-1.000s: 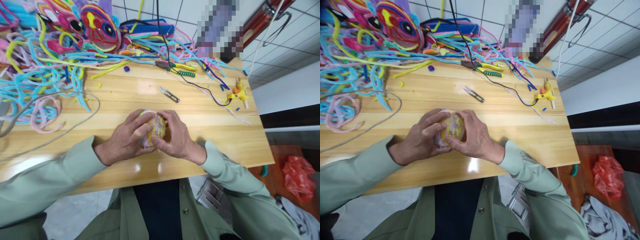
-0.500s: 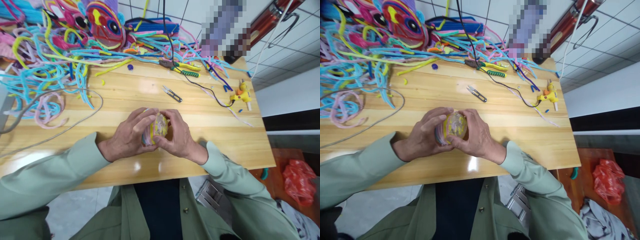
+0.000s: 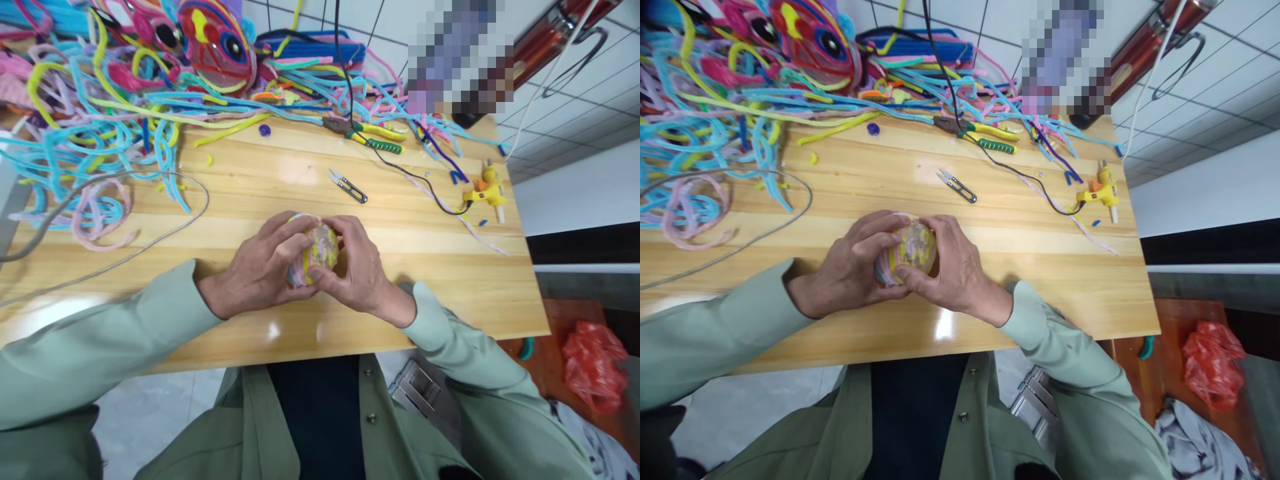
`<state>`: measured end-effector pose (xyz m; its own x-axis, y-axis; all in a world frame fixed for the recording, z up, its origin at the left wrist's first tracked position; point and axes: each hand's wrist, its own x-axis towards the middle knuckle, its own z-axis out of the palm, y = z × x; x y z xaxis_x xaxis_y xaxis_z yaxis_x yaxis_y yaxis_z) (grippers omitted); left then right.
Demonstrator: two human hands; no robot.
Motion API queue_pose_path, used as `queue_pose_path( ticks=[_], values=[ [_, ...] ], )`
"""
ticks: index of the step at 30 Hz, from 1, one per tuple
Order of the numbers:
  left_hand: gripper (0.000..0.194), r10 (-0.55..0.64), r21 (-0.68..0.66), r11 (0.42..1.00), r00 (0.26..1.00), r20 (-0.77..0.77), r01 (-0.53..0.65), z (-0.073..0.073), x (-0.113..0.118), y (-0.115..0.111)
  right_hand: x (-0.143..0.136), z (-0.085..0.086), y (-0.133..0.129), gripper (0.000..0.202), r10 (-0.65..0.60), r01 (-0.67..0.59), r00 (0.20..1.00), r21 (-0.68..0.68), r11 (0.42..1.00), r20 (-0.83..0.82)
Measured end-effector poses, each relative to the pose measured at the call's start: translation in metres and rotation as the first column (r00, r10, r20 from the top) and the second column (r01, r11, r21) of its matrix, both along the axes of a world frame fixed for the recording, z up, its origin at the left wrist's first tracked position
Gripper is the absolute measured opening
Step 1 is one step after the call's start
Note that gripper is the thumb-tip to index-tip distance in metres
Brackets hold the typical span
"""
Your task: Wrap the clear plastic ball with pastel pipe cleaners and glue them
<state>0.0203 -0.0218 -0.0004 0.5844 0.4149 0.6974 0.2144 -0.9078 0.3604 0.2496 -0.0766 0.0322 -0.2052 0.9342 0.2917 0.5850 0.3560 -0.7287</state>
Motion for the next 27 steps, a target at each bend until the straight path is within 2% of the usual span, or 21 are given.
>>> queue_pose_path(
  ticks=[4,9,13,20,27],
  values=[
    [0.085,-0.016,-0.023,1.0,1.0,-0.018,0.015,0.0024,-0.0009,0.0004,-0.0001,-0.0014,0.0003,0.071,-0.007,0.007,1.0,0.0,1.0,0.008],
    [0.078,0.02,-0.047,0.999,0.999,-0.045,-0.022,0.0021,-0.0015,-0.0005,-0.0001,-0.0024,0.0003,0.072,0.006,-0.006,1.0,-0.008,1.0,0.019],
    [0.074,0.042,-0.007,0.999,0.999,-0.021,-0.042,0.0032,0.0022,-0.0012,0.001,-0.0018,-0.0001,0.075,0.003,-0.002,1.0,-0.027,1.0,0.027],
    [0.081,0.012,-0.025,1.0,1.0,0.029,-0.011,0.0025,0.0054,0.0011,0.006,0.0022,-0.0001,0.075,0.056,-0.056,0.998,-0.041,0.998,-0.01],
    [0.077,0.028,-0.006,1.0,0.999,0.027,-0.028,0.0013,0.0044,-0.0008,0.0007,0.0039,-0.0001,0.071,0.019,-0.019,0.999,-0.012,1.0,0.029]
  ],
)
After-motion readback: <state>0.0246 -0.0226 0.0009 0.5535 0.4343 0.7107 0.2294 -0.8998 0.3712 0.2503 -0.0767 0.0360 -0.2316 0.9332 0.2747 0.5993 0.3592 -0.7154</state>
